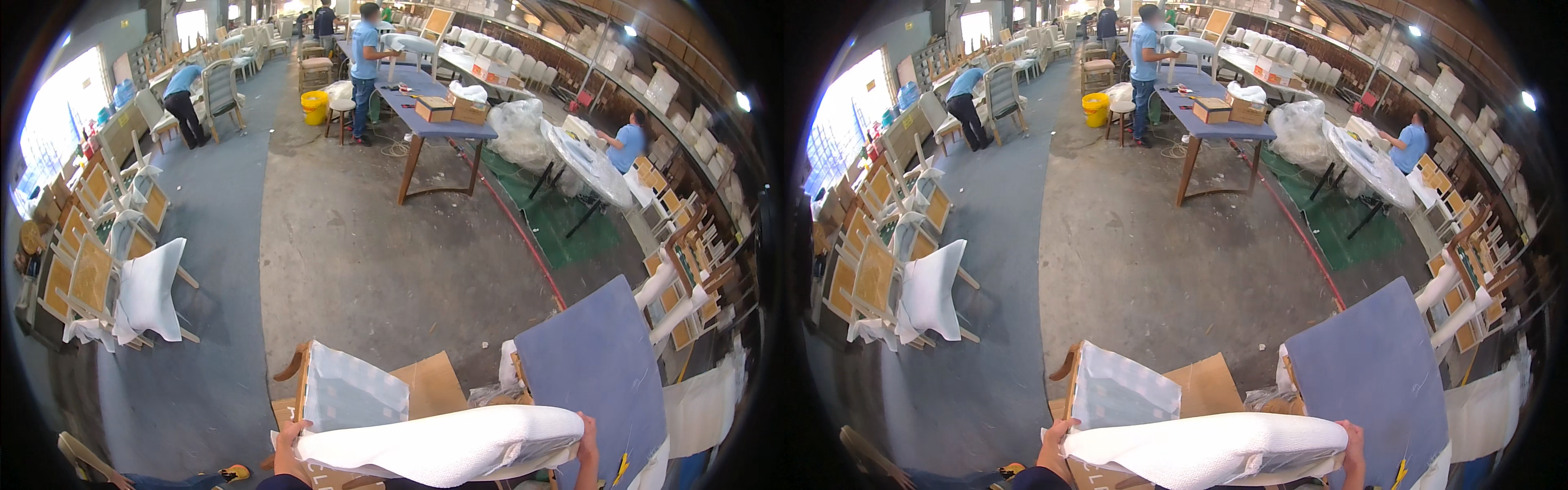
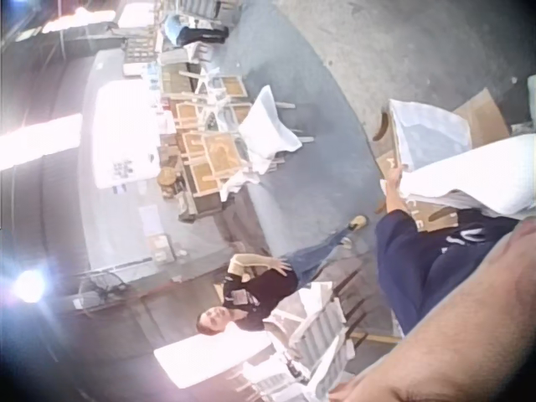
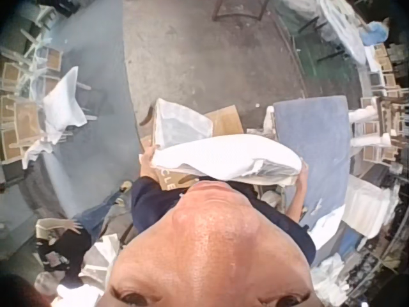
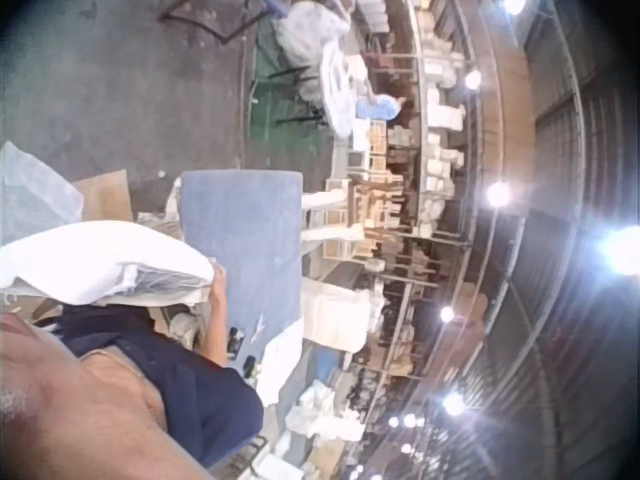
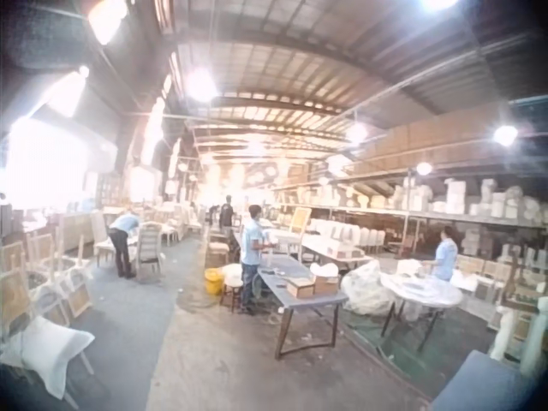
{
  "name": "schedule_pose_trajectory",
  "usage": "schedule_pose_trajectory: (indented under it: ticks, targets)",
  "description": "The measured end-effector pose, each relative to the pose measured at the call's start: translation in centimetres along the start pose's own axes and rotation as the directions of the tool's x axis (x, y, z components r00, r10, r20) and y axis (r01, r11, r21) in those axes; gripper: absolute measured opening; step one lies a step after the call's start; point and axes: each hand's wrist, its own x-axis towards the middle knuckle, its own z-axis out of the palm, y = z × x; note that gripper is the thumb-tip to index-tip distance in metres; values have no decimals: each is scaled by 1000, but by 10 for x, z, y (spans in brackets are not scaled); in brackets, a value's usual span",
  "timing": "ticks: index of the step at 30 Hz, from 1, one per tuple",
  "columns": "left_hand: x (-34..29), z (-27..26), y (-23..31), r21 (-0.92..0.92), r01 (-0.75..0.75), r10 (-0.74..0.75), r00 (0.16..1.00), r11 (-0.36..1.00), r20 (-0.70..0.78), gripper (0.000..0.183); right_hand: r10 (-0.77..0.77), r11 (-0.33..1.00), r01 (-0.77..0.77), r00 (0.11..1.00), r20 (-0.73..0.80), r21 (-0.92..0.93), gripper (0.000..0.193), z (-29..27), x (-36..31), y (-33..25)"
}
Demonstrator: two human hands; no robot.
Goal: The person wraps white fabric around a chair backrest and secures it using a staple gun. They repeatedly pull the fabric taut and staple it to the wooden frame, working on different sections of the chair back. The process involves handling the fabric and the chair frame to ensure a smooth finish.
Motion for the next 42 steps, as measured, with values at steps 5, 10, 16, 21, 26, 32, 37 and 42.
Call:
schedule_pose_trajectory:
  ticks: [5,10,16,21,26,32,37,42]
  targets:
    - [-10,25,2,83,-72,83,987,994,-137,82,118,938,-143,988,96,316,46,-31,21,46]
    - [-25,63,2,224,-203,275,891,953,-362,65,55,718,-197,972,227,668,53,-83,72,133]
    - [-151,126,30,435,-271,493,667,859,-558,77,45,515,92,990,-134,853,51,-153,134,219]
    - [-394,234,119,483,-459,666,546,746,-509,60,172,423,250,921,-349,871,46,-210,187,174]
    - [-528,374,175,530,-624,818,440,575,-370,30,163,500,359,854,-493,788,45,-335,256,178]
    - [-602,575,209,555,-730,915,358,399,-186,35,101,724,441,694,-713,531,43,-507,332,215]
    - [-590,693,204,398,-826,884,461,398,72,53,6,862,398,613,-790,316,41,-588,381,241]
    - [-574,780,218,616,-786,939,173,-51,298,62,-116,863,449,625,-772,233,40,-571,358,303]
